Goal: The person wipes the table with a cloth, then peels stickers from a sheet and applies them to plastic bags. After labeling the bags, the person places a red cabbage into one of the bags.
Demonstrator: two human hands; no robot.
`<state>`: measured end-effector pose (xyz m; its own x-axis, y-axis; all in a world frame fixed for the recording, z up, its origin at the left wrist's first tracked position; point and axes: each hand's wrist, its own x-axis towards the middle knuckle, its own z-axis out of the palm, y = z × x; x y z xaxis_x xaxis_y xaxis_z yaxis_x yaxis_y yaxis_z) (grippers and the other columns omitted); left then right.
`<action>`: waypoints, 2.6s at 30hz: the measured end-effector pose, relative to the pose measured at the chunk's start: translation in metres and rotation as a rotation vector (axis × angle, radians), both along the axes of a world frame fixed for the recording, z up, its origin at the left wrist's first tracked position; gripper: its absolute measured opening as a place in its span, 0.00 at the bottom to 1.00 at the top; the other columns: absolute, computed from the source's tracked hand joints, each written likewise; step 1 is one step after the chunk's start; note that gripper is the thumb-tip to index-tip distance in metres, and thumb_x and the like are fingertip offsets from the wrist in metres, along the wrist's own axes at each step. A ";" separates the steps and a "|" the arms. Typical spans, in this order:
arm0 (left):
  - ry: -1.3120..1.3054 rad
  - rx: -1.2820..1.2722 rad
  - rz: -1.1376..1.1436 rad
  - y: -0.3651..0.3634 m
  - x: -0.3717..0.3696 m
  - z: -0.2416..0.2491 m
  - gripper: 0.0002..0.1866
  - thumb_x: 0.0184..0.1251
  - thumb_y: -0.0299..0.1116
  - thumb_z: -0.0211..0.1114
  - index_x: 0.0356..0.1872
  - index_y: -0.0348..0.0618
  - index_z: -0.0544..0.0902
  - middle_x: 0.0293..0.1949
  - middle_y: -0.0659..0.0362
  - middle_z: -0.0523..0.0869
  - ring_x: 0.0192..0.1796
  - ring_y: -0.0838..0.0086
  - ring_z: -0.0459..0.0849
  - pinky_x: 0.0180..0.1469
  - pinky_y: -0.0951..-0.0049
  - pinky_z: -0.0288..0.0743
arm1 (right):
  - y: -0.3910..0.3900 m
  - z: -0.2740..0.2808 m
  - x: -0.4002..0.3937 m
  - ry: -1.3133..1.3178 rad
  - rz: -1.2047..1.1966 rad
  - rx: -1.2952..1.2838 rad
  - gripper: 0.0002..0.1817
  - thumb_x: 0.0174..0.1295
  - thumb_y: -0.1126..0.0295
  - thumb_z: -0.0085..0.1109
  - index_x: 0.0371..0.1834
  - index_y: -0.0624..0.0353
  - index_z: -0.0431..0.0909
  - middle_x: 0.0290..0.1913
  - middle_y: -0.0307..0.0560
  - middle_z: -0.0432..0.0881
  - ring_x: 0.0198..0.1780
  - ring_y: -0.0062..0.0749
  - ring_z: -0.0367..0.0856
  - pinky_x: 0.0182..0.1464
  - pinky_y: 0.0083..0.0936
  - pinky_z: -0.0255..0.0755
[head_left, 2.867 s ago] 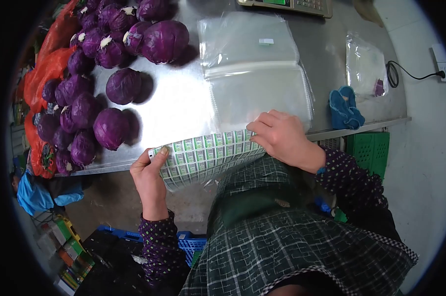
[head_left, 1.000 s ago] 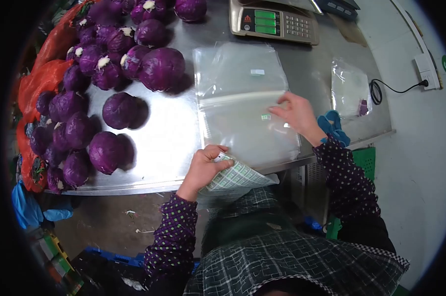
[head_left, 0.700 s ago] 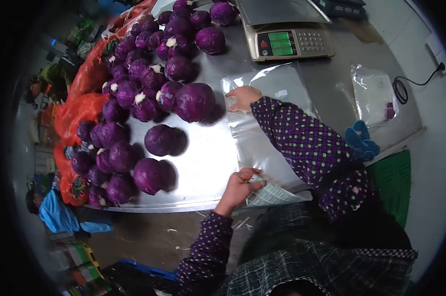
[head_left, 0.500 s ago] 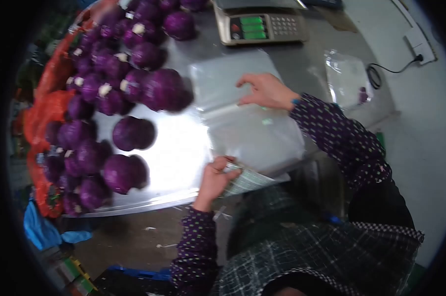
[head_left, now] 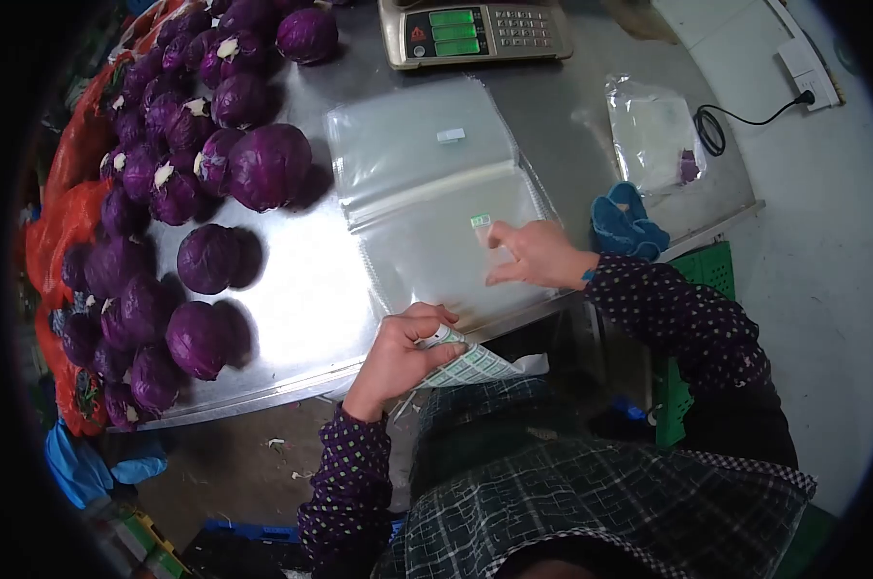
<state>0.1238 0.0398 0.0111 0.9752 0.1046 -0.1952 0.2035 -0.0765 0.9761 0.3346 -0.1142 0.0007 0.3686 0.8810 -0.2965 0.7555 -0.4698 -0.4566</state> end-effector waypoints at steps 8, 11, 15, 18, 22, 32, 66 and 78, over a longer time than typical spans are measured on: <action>-0.004 -0.018 0.015 -0.002 0.006 -0.017 0.08 0.51 0.23 0.73 0.29 0.31 0.83 0.41 0.53 0.84 0.45 0.69 0.81 0.50 0.72 0.72 | 0.022 0.022 0.054 0.566 -0.293 0.590 0.08 0.57 0.67 0.64 0.31 0.60 0.79 0.27 0.45 0.82 0.30 0.25 0.80 0.38 0.24 0.74; 0.204 -0.138 0.188 0.008 0.003 -0.029 0.06 0.49 0.21 0.71 0.31 0.32 0.86 0.43 0.52 0.84 0.50 0.69 0.80 0.53 0.72 0.71 | -0.026 0.047 0.118 0.253 -0.537 0.806 0.10 0.62 0.66 0.61 0.36 0.62 0.80 0.29 0.41 0.83 0.31 0.22 0.79 0.36 0.23 0.74; 0.127 -0.158 0.193 0.006 0.000 -0.040 0.06 0.49 0.22 0.72 0.30 0.32 0.86 0.43 0.53 0.84 0.50 0.70 0.80 0.54 0.71 0.70 | -0.148 0.012 0.090 -0.278 -0.430 0.101 0.20 0.54 0.51 0.65 0.38 0.58 0.83 0.31 0.56 0.83 0.35 0.48 0.83 0.39 0.36 0.73; 0.120 -0.170 0.191 0.009 -0.002 -0.037 0.06 0.49 0.21 0.72 0.29 0.32 0.85 0.43 0.53 0.84 0.50 0.70 0.80 0.54 0.72 0.70 | -0.174 -0.026 0.060 -0.401 -0.493 -0.055 0.21 0.52 0.49 0.65 0.40 0.53 0.85 0.33 0.53 0.84 0.34 0.47 0.83 0.38 0.36 0.75; 0.084 -0.080 0.147 0.011 -0.001 -0.041 0.07 0.50 0.23 0.73 0.28 0.32 0.84 0.42 0.53 0.84 0.48 0.71 0.80 0.53 0.72 0.70 | -0.093 0.045 0.067 -0.203 -0.577 -0.266 0.21 0.54 0.55 0.67 0.47 0.55 0.83 0.36 0.53 0.85 0.32 0.39 0.84 0.36 0.30 0.75; 0.052 -0.070 0.169 0.011 -0.002 -0.045 0.08 0.50 0.25 0.74 0.28 0.32 0.84 0.41 0.53 0.85 0.47 0.71 0.80 0.52 0.73 0.71 | 0.020 -0.041 -0.010 0.094 -0.663 0.444 0.16 0.51 0.66 0.72 0.39 0.61 0.78 0.31 0.50 0.84 0.33 0.34 0.84 0.36 0.28 0.75; 0.077 -0.096 0.173 0.012 -0.006 -0.042 0.07 0.50 0.25 0.74 0.31 0.36 0.87 0.41 0.55 0.85 0.49 0.71 0.80 0.55 0.73 0.71 | 0.013 -0.029 0.028 -0.254 -0.333 0.244 0.23 0.41 0.64 0.76 0.40 0.57 0.77 0.45 0.46 0.73 0.39 0.43 0.82 0.38 0.33 0.77; 0.087 -0.210 -0.057 0.008 -0.001 -0.001 0.08 0.50 0.23 0.74 0.33 0.36 0.87 0.40 0.57 0.85 0.49 0.71 0.81 0.54 0.71 0.72 | 0.000 -0.029 0.005 0.163 -0.050 0.269 0.08 0.59 0.62 0.63 0.36 0.53 0.82 0.34 0.42 0.79 0.35 0.39 0.81 0.36 0.31 0.73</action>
